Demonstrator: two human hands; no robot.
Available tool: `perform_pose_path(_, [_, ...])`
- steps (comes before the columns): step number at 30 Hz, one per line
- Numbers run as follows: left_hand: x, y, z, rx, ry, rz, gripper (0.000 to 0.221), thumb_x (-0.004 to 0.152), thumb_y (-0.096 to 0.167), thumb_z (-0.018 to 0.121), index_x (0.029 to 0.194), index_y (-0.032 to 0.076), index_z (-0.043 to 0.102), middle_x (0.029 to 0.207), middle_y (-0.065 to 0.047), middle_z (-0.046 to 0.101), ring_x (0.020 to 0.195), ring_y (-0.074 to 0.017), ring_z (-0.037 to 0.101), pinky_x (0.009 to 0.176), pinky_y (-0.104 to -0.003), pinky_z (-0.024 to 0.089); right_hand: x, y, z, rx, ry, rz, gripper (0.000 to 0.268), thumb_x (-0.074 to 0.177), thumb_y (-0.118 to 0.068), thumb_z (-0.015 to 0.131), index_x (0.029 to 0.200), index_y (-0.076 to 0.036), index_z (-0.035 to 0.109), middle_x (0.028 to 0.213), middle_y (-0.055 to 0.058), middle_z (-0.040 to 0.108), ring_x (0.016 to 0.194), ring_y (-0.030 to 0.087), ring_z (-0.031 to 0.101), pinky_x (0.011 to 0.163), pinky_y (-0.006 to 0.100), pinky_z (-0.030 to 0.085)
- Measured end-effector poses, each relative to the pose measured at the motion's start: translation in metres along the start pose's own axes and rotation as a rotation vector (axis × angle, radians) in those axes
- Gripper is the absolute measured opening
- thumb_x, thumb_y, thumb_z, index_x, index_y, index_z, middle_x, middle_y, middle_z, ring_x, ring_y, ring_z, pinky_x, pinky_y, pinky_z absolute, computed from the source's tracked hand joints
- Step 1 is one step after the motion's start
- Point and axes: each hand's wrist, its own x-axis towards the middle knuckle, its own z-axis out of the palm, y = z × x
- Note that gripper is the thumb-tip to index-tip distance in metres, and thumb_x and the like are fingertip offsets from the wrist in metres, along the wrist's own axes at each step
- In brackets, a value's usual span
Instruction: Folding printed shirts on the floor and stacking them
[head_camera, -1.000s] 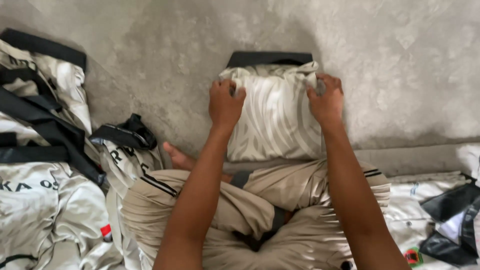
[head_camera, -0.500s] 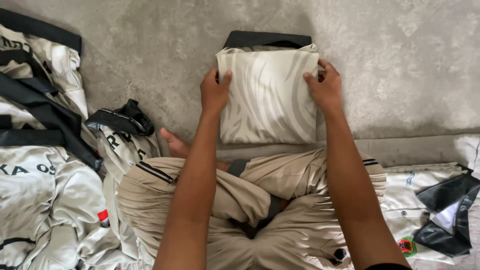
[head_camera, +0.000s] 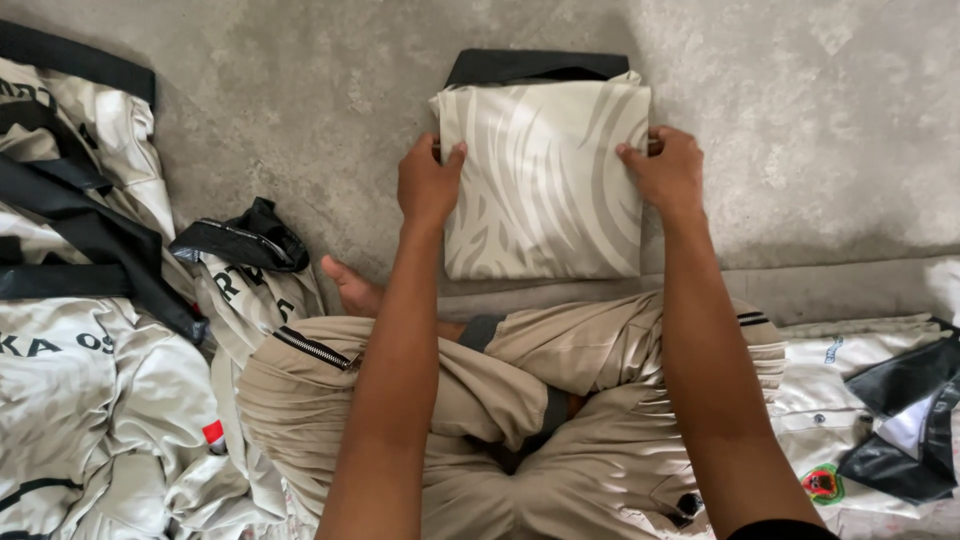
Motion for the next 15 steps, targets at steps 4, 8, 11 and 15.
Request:
perform_pose_path(4, [-0.010, 0.023, -0.008, -0.184, 0.056, 0.051, 0.027, 0.089, 0.032, 0.057, 0.106, 0.012, 0.061, 0.099, -0.013, 0.065, 0.097, -0.0297, 0.062, 0.075, -0.042, 0.051, -0.010, -0.024, -0.012, 0.223, -0.004, -0.009, 0.026, 0.078, -0.030, 0.072, 0.101, -0.020, 0.066, 0.082, 0.000, 0.067, 0.074, 0.016, 0.066, 0.064, 0.029, 0.054])
perform_pose_path(8, [-0.016, 0.028, -0.018, -0.157, 0.026, 0.080, 0.047, 0.090, 0.031, 0.057, 0.127, 0.002, 0.049, 0.122, -0.022, 0.055, 0.115, -0.0344, 0.052, 0.094, -0.045, 0.045, -0.020, -0.031, -0.024, 0.125, -0.098, 0.055, 0.041, 0.082, -0.036, 0.066, 0.117, -0.017, 0.059, 0.097, 0.011, 0.065, 0.091, 0.026, 0.063, 0.073, 0.038, 0.053])
perform_pose_path(11, [0.003, 0.001, -0.005, -0.061, -0.031, 0.027, 0.045, 0.085, 0.037, 0.063, 0.117, 0.007, 0.056, 0.112, -0.016, 0.059, 0.107, -0.0312, 0.056, 0.085, -0.043, 0.049, -0.027, -0.039, -0.031, 0.108, -0.189, 0.059, 0.049, 0.076, -0.034, 0.071, 0.115, -0.006, 0.058, 0.098, 0.016, 0.064, 0.090, 0.031, 0.062, 0.074, 0.041, 0.052])
perform_pose_path(15, [-0.007, 0.020, -0.007, -0.360, -0.059, 0.044, 0.038, 0.092, 0.025, 0.055, 0.124, 0.004, 0.053, 0.122, -0.021, 0.055, 0.114, -0.0332, 0.052, 0.089, -0.039, 0.049, -0.014, -0.027, -0.014, 0.008, -0.055, -0.085, 0.030, 0.083, -0.026, 0.066, 0.096, 0.001, 0.062, 0.084, 0.024, 0.063, 0.083, 0.043, 0.061, 0.065, 0.052, 0.048])
